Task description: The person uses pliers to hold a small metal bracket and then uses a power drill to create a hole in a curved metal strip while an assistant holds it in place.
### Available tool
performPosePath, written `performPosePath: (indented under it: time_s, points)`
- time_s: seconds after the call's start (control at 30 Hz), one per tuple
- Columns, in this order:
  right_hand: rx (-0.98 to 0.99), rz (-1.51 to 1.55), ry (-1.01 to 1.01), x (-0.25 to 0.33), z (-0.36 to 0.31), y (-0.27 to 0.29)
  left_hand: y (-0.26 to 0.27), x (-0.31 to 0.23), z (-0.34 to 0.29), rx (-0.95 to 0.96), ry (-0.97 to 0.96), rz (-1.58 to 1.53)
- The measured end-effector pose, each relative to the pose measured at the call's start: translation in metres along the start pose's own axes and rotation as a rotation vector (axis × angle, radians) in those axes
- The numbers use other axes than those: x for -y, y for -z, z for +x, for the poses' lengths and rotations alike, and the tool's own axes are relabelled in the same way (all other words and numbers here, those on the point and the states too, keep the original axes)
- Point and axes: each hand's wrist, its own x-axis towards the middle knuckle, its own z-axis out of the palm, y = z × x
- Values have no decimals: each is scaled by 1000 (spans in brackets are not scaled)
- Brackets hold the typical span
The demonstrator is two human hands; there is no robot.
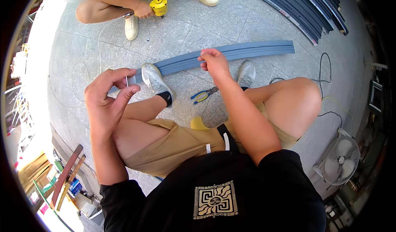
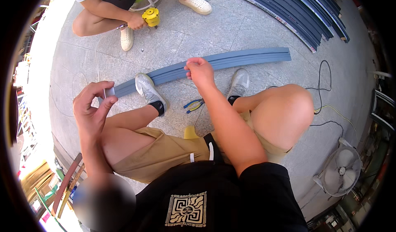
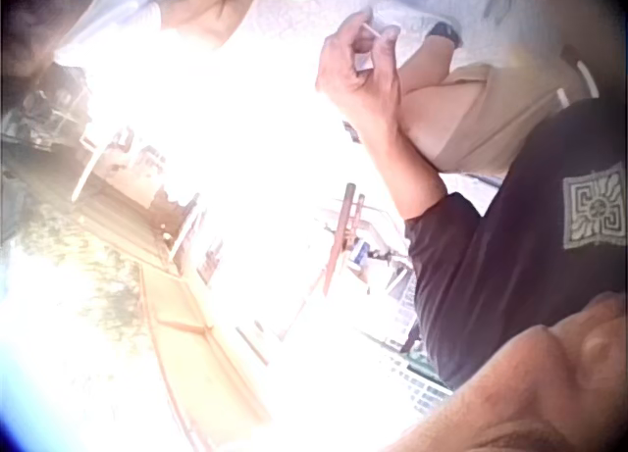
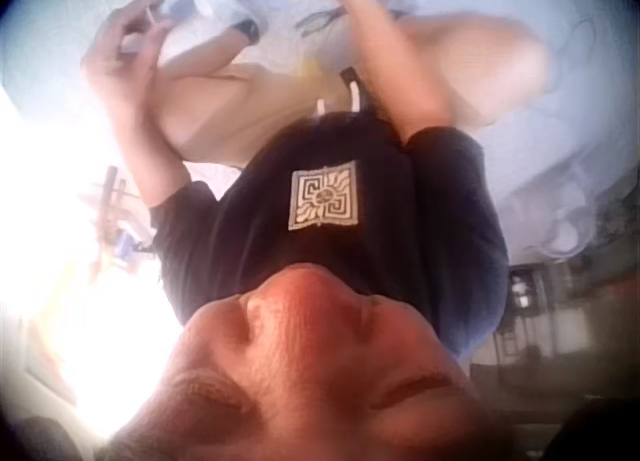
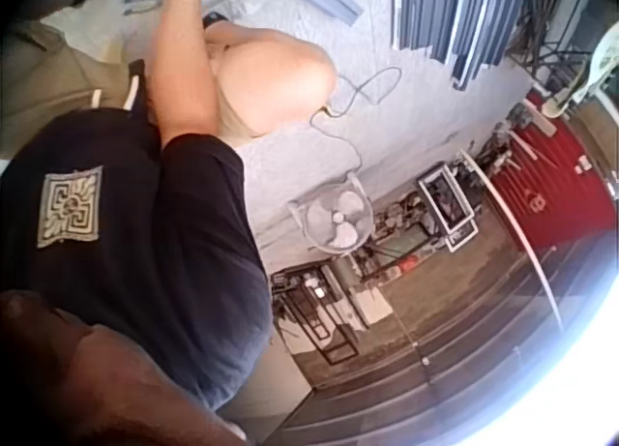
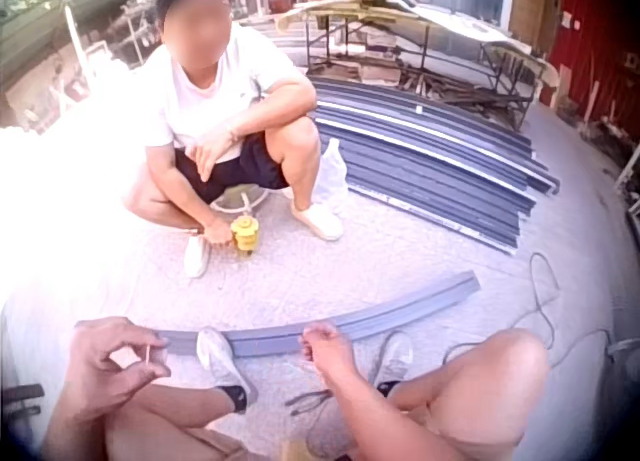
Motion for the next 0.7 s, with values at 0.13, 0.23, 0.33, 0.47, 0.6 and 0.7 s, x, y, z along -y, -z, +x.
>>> performPosePath:
  time_s: [0.13, 0.23, 0.33, 0.47, 0.6, 0.7]
  points:
    - [-216, -203, -509, -151, 64, 69, 4, 6, 1, -73, 36, 12]
    - [-70, -525, -767, -268, 76, 102, 4, 12, 5, -53, 27, 44]
    - [265, -829, -762, -332, 77, 94, 3, 15, 10, 7, 80, 51]
    - [-46, -511, -847, -332, 60, 69, 2, 19, 22, 60, 92, 29]
    - [-85, -663, -824, -303, 61, 66, -3, 27, 33, 86, 174, 7]
    - [-65, -843, -847, -288, 68, 67, -4, 35, 37, 84, 187, -29]
